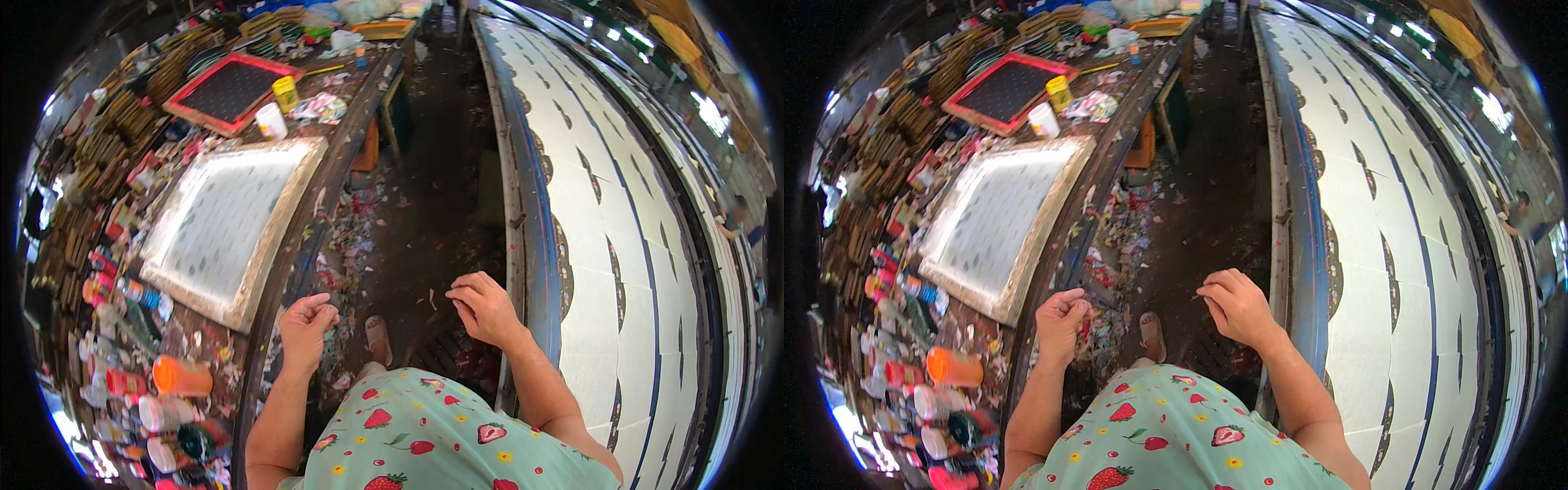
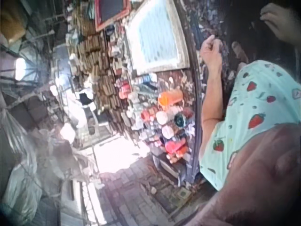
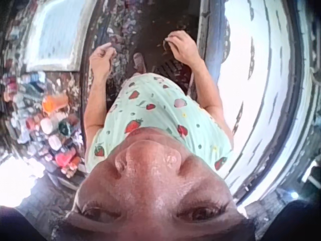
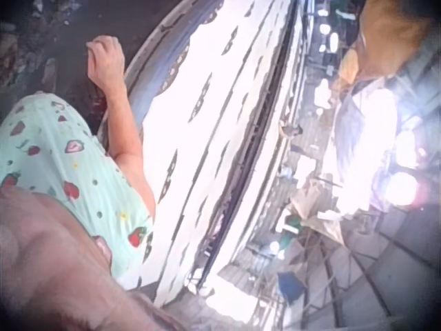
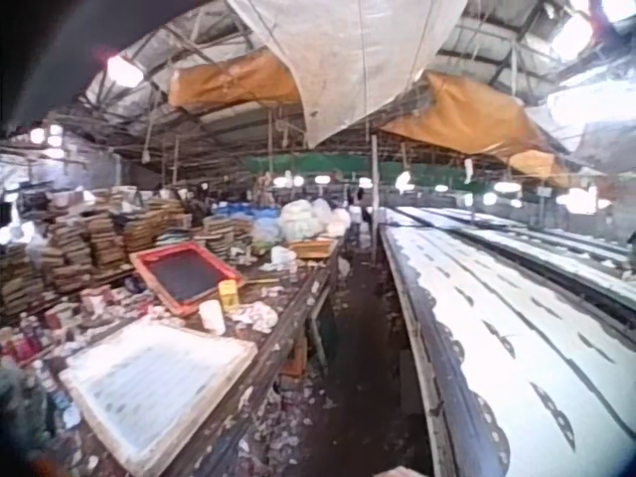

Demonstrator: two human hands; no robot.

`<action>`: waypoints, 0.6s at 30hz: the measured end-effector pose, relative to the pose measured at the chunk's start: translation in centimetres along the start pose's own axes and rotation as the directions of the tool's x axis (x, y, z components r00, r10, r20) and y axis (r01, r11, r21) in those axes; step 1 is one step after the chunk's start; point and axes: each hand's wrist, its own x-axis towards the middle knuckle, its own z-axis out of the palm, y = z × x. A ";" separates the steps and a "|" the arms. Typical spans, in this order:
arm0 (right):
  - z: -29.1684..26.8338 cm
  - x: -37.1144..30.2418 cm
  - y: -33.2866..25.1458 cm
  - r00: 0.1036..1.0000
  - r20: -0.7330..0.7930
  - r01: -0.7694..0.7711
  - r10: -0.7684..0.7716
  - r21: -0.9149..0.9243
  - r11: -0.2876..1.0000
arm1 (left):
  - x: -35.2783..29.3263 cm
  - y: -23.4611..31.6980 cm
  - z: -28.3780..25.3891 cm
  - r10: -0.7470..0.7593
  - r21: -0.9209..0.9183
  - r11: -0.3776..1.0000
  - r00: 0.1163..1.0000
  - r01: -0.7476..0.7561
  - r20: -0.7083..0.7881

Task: The person mixes green ink in a small container using a stick, then pours the ink onto a screen printing frame and spreads it evenly with a squeegee. The person handles the frame and tools on a cluttered workbench.

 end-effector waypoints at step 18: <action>6.1 19.3 15.2 0.980 0.190 -0.040 0.058 -0.097 0.994 | 41.1 -0.6 16.9 0.177 -0.067 0.984 0.951 -0.165 0.255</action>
